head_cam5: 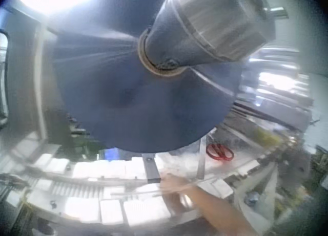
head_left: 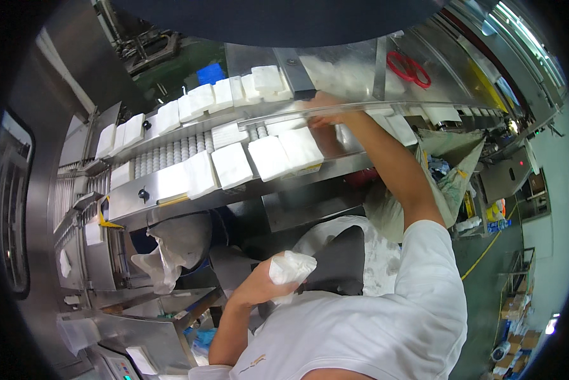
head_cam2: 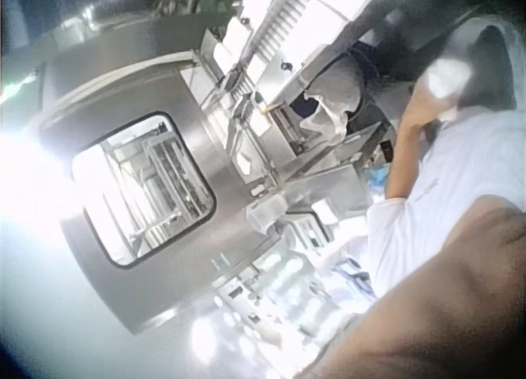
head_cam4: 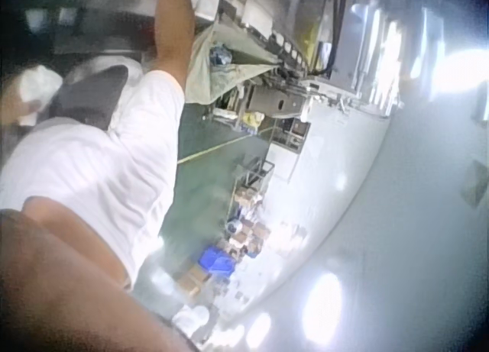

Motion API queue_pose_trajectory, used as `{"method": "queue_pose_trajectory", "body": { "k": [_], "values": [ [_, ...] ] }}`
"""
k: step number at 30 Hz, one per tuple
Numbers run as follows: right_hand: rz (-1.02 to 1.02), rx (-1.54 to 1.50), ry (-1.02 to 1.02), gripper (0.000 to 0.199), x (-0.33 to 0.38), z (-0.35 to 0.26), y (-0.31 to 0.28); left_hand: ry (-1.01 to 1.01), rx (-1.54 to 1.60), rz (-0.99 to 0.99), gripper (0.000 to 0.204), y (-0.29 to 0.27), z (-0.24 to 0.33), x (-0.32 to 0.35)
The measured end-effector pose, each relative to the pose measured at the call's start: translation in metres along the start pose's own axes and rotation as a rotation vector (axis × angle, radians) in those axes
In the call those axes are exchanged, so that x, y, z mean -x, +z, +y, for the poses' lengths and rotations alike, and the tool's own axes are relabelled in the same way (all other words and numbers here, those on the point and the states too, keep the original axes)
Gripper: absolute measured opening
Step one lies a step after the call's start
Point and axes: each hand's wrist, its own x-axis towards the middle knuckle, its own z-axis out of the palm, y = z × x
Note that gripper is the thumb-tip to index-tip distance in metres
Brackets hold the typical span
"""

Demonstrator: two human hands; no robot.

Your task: The person picks up white blocks from a conveyor belt, places them into plastic bags, and sets the bags onto a scale or a different section of the workspace.

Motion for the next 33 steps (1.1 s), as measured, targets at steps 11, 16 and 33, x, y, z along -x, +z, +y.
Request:
{"method": "queue_pose_trajectory", "body": {
  "k": [11, 16, 33],
  "values": [
    [0.543, 1.002, -0.867, 0.017, -0.016, 0.042, 0.018, -0.007, 0.078, -0.083, 0.057, 0.011, -0.035, -0.006],
    [0.137, 0.917, -0.460, 0.042, -0.035, -0.041, 0.105, -0.005, 0.202, -0.045, 0.059, 0.018, -0.030, 0.005],
    [-0.119, -0.200, -0.083, 0.048, -0.049, -0.018, 0.072, 0.136, -0.002, 0.060, 0.063, 0.001, -0.053, 0.025]
  ]
}}
